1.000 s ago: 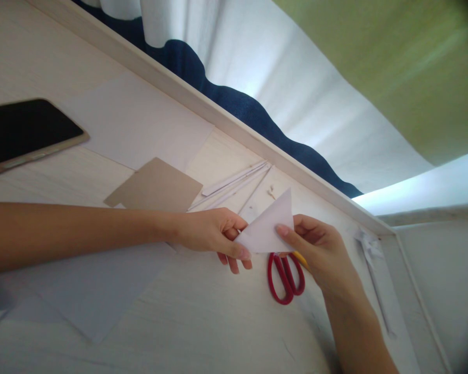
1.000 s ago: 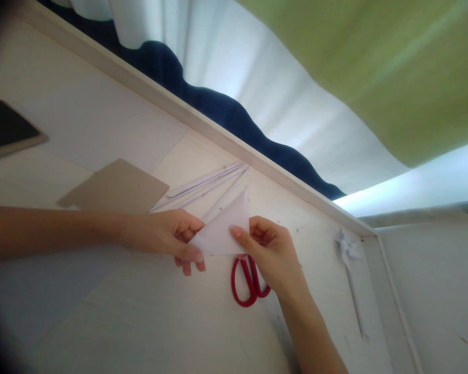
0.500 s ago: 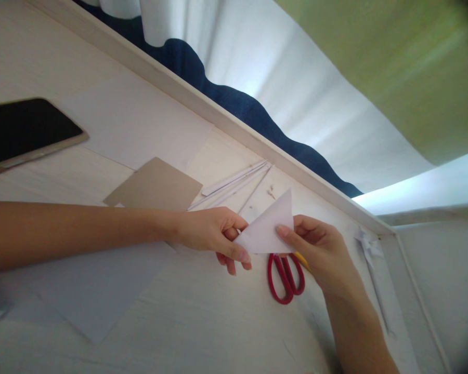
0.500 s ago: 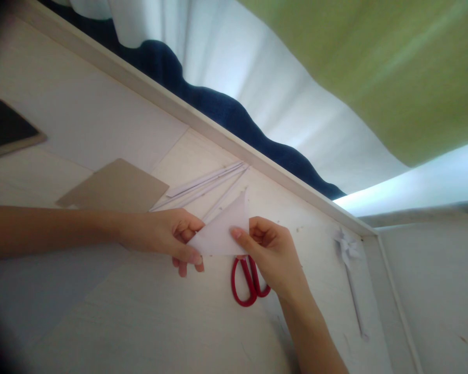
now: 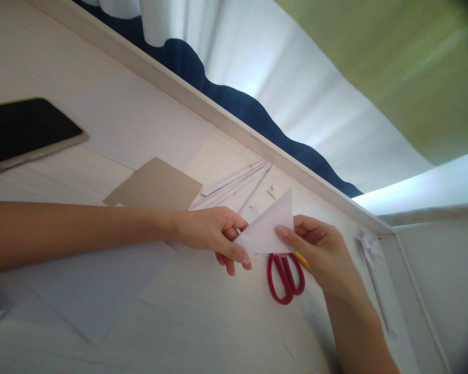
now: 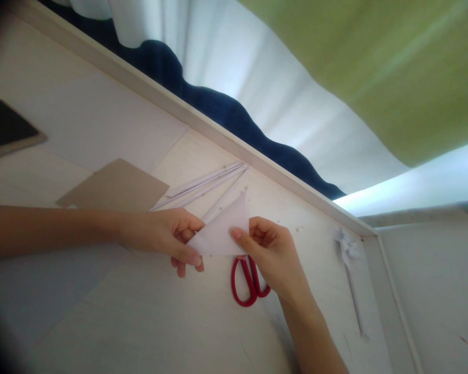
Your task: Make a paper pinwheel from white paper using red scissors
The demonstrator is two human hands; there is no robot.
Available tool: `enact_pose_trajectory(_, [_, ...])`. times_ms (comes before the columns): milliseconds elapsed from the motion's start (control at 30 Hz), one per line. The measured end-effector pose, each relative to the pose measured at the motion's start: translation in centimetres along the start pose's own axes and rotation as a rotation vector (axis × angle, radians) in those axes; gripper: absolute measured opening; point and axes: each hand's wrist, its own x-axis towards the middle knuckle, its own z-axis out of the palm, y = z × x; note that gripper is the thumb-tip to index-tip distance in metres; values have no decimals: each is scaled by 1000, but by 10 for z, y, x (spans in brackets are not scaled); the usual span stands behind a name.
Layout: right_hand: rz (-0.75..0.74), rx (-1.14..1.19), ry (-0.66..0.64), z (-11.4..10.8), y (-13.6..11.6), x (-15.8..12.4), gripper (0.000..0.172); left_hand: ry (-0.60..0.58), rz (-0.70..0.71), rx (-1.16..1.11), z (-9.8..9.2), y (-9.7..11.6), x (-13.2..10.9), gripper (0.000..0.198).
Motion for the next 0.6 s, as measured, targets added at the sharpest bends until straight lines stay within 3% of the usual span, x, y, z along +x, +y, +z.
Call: enact_pose_trajectory(600, [1,-23,-57,-6,-2,1,11,-77,7,-11,-5,-1,0,19])
